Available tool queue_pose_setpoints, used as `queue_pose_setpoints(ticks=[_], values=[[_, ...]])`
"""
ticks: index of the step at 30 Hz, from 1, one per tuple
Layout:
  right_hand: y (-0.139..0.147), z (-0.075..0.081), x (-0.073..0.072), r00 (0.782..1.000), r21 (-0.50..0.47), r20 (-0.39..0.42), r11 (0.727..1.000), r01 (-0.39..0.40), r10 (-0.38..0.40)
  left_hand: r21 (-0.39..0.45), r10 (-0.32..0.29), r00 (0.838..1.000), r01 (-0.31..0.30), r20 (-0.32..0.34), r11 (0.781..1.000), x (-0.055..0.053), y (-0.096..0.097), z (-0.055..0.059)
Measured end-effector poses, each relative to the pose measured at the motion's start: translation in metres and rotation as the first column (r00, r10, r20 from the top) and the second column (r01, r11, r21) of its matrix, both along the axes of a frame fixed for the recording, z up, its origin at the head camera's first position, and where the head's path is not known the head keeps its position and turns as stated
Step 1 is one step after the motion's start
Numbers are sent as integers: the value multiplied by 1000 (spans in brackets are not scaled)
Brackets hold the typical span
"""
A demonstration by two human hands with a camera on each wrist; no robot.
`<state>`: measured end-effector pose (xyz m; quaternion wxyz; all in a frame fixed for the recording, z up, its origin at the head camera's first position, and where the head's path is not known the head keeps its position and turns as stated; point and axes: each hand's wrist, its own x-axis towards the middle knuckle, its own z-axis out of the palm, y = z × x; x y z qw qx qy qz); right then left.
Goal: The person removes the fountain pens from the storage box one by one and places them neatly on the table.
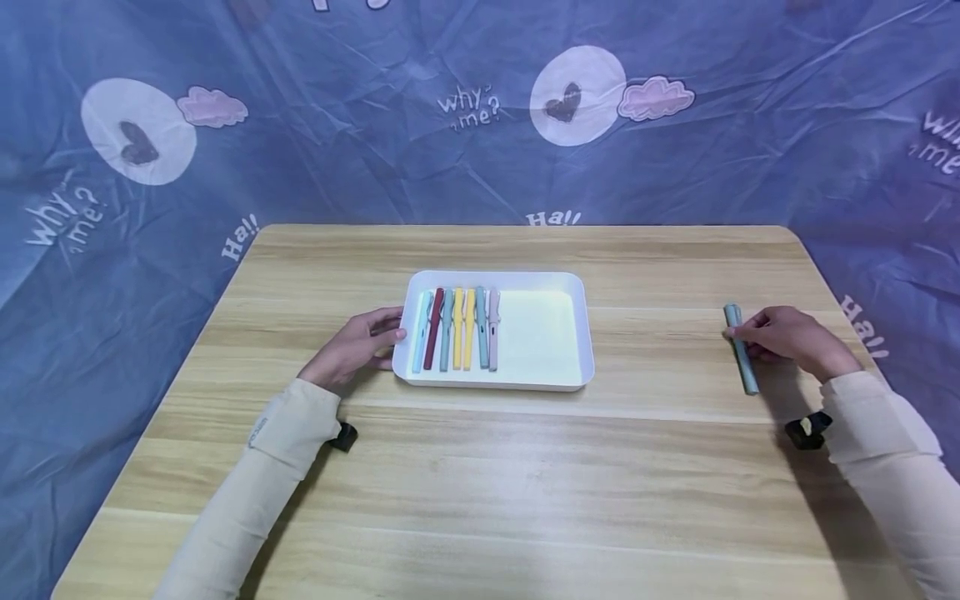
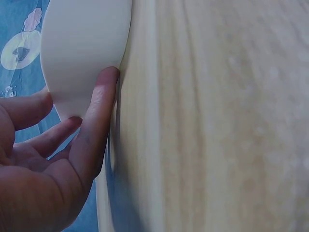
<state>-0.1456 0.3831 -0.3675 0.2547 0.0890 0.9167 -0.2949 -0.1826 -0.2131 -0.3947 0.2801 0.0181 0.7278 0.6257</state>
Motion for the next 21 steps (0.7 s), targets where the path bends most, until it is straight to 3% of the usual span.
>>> queue_pose_setpoints(ticks=[8,21], values=[[-5,0,1,1000,35,-2,999,9,-9,-22,-11,1000,10,-14,1000,-1,-1,-1],[-11,6,-3,999,-138,0,989,53,-54,-27,0,1000,0,12,1000,-2,-1,1]])
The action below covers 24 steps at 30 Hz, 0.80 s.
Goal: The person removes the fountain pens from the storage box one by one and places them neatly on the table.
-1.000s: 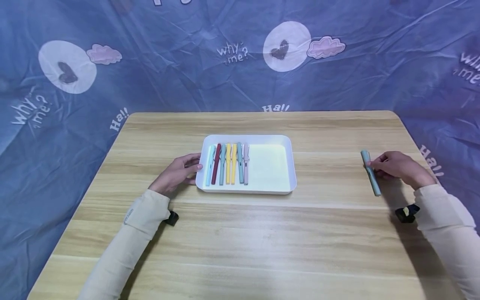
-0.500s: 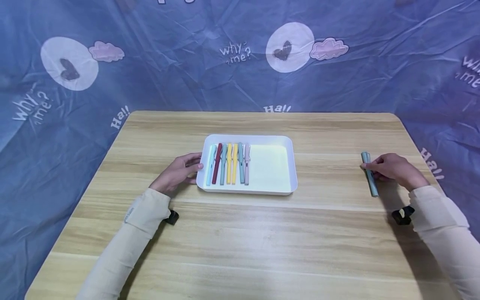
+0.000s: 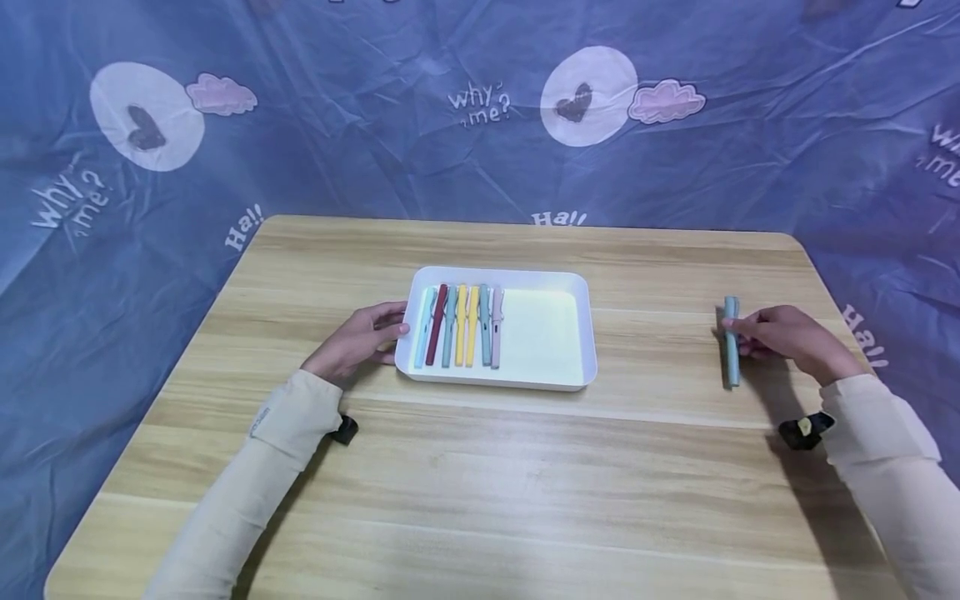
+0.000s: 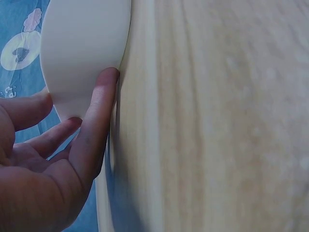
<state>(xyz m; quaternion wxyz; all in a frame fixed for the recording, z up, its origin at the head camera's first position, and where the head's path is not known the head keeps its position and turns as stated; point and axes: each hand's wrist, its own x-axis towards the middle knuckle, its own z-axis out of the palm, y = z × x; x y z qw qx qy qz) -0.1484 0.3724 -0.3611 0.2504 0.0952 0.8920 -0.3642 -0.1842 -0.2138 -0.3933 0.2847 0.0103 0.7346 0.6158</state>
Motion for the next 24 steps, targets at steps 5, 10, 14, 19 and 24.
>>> queue_pose_setpoints(ticks=[5,10,14,19,24], values=[[-7,7,-7,1000,-83,-6,996,29,-30,3,-2,1000,2,-1,1000,1,-1,0],[-19,16,-12,998,-133,-18,990,50,-53,8,0,1000,0,-5,1000,-1,-1,-2],[-30,24,-17,995,-193,-41,978,82,-92,7,5,1000,-5,0,1000,-2,-1,-2],[-45,32,-24,991,-258,-65,961,98,-119,4,5,1000,-5,1,1000,-3,-1,-3],[-59,38,-26,990,-289,-103,956,58,-91,1,3,1000,-3,-1,1000,-2,-2,-3]])
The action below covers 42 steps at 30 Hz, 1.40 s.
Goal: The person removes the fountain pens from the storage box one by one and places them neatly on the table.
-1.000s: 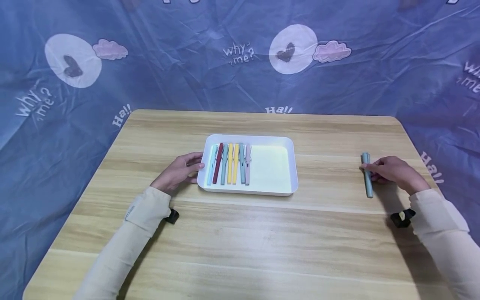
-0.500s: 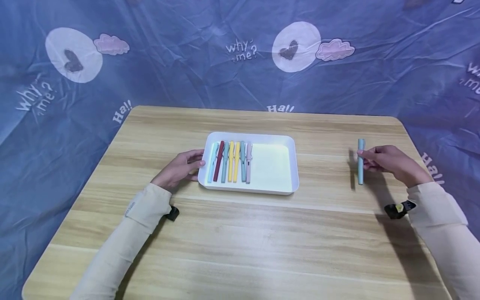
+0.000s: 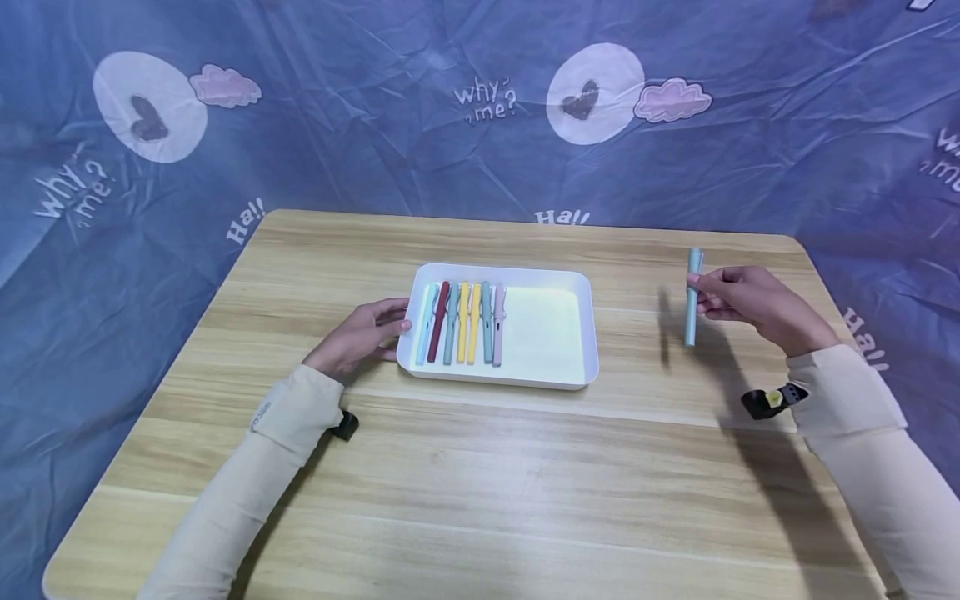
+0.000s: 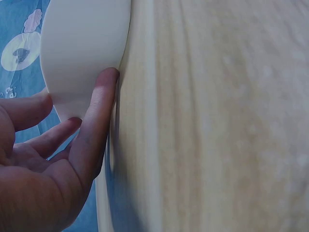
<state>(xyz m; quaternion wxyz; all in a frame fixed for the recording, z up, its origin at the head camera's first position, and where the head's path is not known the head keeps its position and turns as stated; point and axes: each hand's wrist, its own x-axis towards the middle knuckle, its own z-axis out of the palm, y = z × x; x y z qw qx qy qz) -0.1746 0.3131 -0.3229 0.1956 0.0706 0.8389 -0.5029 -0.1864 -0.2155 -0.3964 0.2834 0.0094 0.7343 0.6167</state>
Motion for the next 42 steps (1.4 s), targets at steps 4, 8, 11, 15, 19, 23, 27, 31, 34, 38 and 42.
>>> queue_pose_setpoints(ticks=[4,8,11,15,19,23,27,31,34,38,42], values=[[-7,2,-2,1000,-16,-23,1000,-10,10,-9,-2,1000,3,2,1000,-1,2,1],[-14,4,-5,1000,-40,-18,999,12,-13,-21,-8,1000,8,3,1000,-1,2,1],[-20,5,-8,1000,-52,-13,998,22,-22,-24,-2,1000,2,3,1000,-1,2,1],[-31,7,-12,1000,-61,-20,998,8,-9,-18,9,1000,-9,4,1000,0,2,1],[-44,8,-17,1000,-75,-29,997,2,-5,-18,10,1000,-10,-2,1000,1,2,1],[-59,10,-21,999,-76,-35,997,-9,7,-23,6,1000,-6,-9,1000,1,2,2],[-74,12,-26,998,-84,-41,995,-52,49,-29,-3,1000,3,-10,1000,1,2,2],[-90,14,-31,996,-98,-44,992,-79,75,-20,-4,1000,4,-11,1000,0,1,2],[-99,13,-35,995,-94,-41,991,-94,91,-13,-12,1000,11,-14,1000,-1,1,2],[-108,10,-38,994,-83,-32,990,-110,108,-15,-16,1000,15,-17,1000,0,1,2],[-117,8,-40,994,-81,-18,990,-112,111,-14,-12,1000,12,-14,1000,0,1,2]])
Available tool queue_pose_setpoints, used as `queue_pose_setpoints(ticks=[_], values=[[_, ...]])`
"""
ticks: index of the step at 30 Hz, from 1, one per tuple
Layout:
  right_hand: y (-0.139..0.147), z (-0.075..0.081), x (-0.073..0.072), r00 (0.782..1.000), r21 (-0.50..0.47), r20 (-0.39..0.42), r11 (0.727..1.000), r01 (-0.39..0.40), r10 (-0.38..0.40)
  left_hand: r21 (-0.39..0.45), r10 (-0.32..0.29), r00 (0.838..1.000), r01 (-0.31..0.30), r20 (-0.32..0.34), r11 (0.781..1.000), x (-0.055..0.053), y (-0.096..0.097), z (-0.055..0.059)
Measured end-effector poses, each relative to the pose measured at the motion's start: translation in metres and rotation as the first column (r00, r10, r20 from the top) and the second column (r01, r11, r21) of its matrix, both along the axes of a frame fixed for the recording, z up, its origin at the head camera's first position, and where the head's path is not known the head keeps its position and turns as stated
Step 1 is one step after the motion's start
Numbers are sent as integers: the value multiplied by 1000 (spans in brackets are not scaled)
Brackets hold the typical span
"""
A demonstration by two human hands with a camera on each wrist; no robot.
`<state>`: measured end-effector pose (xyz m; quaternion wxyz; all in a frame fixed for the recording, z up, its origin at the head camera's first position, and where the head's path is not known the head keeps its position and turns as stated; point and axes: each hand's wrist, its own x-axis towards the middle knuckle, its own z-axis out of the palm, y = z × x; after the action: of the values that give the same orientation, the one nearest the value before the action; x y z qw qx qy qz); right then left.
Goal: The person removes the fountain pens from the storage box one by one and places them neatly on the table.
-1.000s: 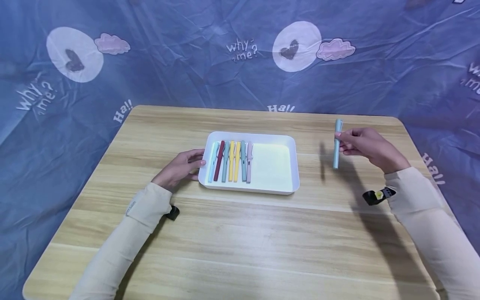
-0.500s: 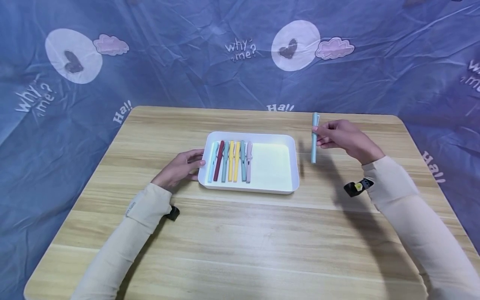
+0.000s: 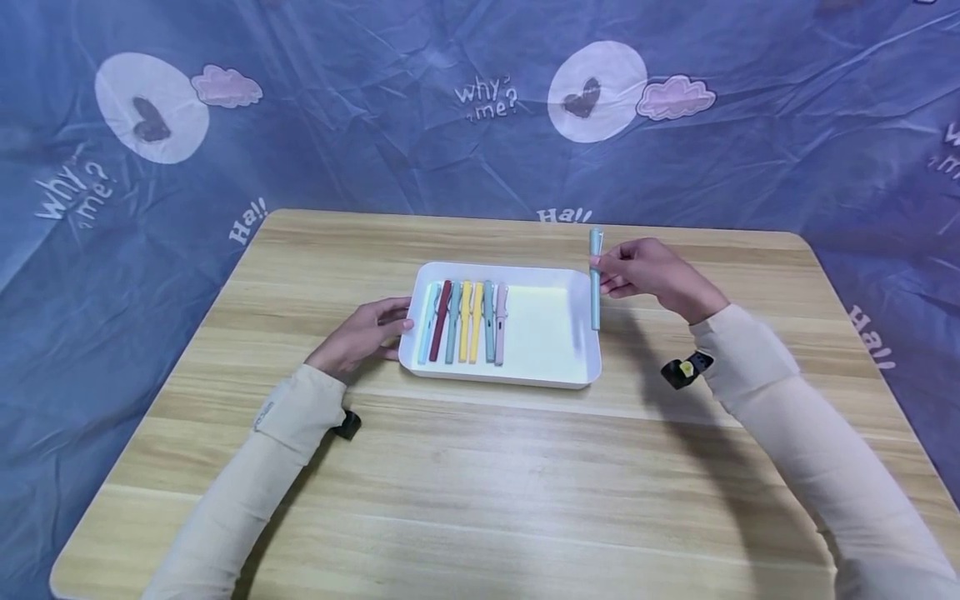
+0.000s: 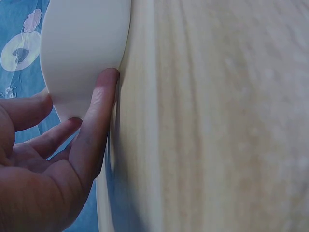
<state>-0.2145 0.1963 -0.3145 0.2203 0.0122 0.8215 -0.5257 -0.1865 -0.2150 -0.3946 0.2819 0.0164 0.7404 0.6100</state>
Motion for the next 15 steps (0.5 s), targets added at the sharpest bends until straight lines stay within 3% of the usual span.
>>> queue_pose_setpoints(ticks=[15], values=[[-40,-7,-9,996,54,42,996,-75,73,-8,-1,1000,1,-5,1000,1,0,0]])
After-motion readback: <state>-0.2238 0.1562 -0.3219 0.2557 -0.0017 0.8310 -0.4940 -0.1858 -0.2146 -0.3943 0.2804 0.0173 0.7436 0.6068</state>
